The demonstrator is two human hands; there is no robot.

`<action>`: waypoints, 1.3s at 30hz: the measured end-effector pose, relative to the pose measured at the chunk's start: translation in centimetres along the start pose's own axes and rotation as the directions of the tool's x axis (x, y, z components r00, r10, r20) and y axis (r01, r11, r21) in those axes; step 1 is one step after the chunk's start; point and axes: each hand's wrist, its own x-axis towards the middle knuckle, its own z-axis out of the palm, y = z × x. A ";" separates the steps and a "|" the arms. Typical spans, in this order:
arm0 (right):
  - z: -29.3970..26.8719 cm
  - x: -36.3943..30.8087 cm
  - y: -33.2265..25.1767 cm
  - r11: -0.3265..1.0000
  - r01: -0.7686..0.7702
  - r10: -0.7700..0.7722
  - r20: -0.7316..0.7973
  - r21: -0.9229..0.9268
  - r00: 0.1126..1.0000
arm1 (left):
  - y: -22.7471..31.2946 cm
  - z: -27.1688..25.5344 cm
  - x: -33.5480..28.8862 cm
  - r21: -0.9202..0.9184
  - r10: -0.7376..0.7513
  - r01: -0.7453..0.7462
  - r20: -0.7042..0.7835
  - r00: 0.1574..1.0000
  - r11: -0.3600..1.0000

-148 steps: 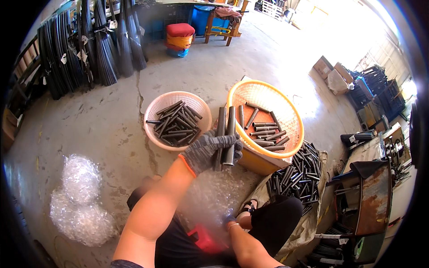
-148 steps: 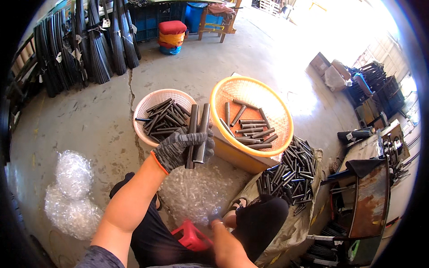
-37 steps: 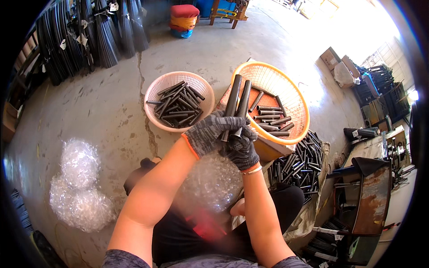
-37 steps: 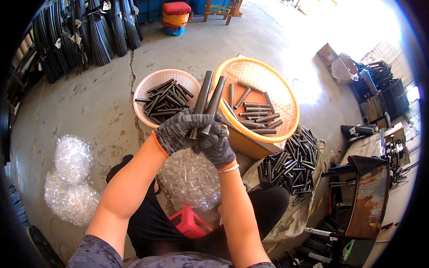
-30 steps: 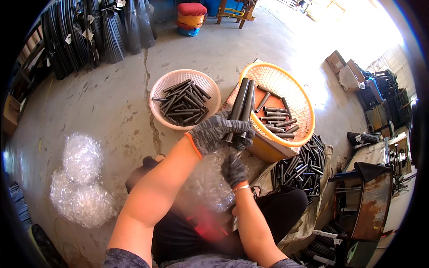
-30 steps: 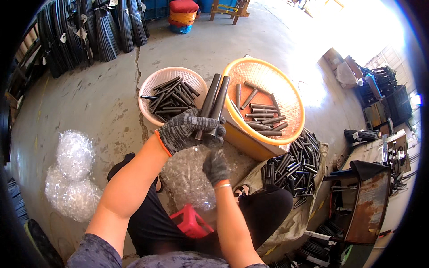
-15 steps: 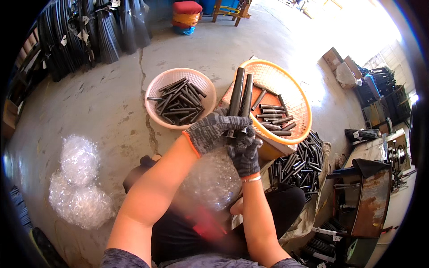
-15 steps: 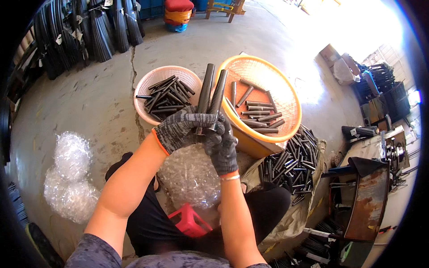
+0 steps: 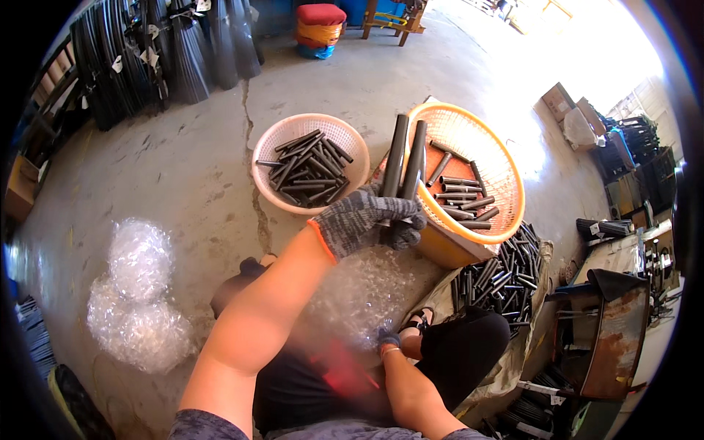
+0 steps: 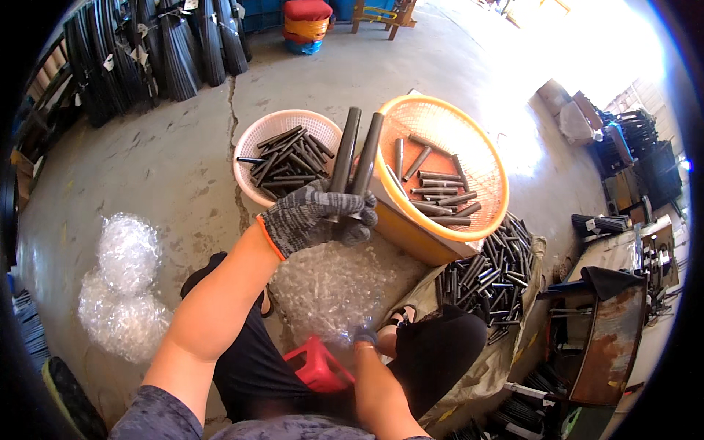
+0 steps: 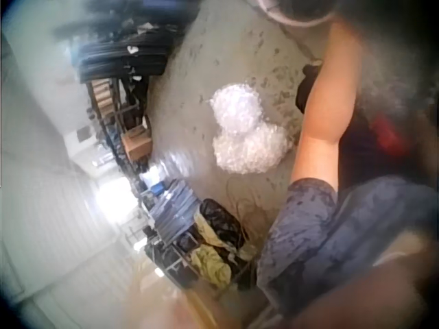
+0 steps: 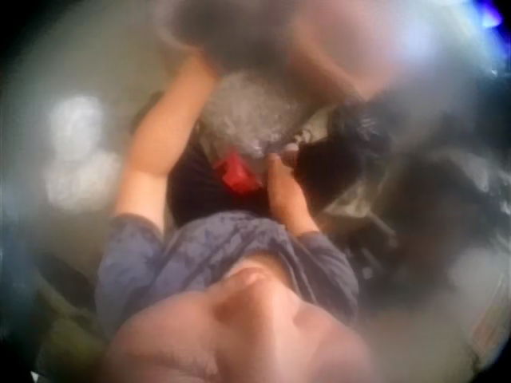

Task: The person picks up several metal pipes and wraps them in bubble wrap by hand.

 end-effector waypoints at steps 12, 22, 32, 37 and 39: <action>-44.1 -13.1 -13.0 0.373 0.894 -0.177 -0.927 0.247 0.330 | -0.5 -3.2 -1.4 0.050 0.080 -0.074 -0.127 0.989 0.996; -26.0 -6.4 -14.6 0.944 0.329 -0.308 -0.320 0.012 0.896 | 0.0 -5.2 -3.5 0.105 -0.035 0.065 -0.265 0.964 0.992; -24.1 -6.5 -10.4 0.817 0.576 -0.281 -0.864 0.014 0.419 | 0.2 -3.2 -1.9 0.166 -0.009 0.039 -0.178 0.984 0.985; -45.8 -16.3 -14.7 -0.096 0.889 -0.048 -0.894 0.448 0.446 | -0.2 -3.5 -2.2 0.172 0.077 -0.055 -0.124 0.989 0.984; -46.0 -15.4 -13.6 0.428 0.883 -0.157 -0.946 0.193 0.283 | -0.3 -3.0 -1.9 0.088 0.056 -0.049 -0.079 0.995 0.995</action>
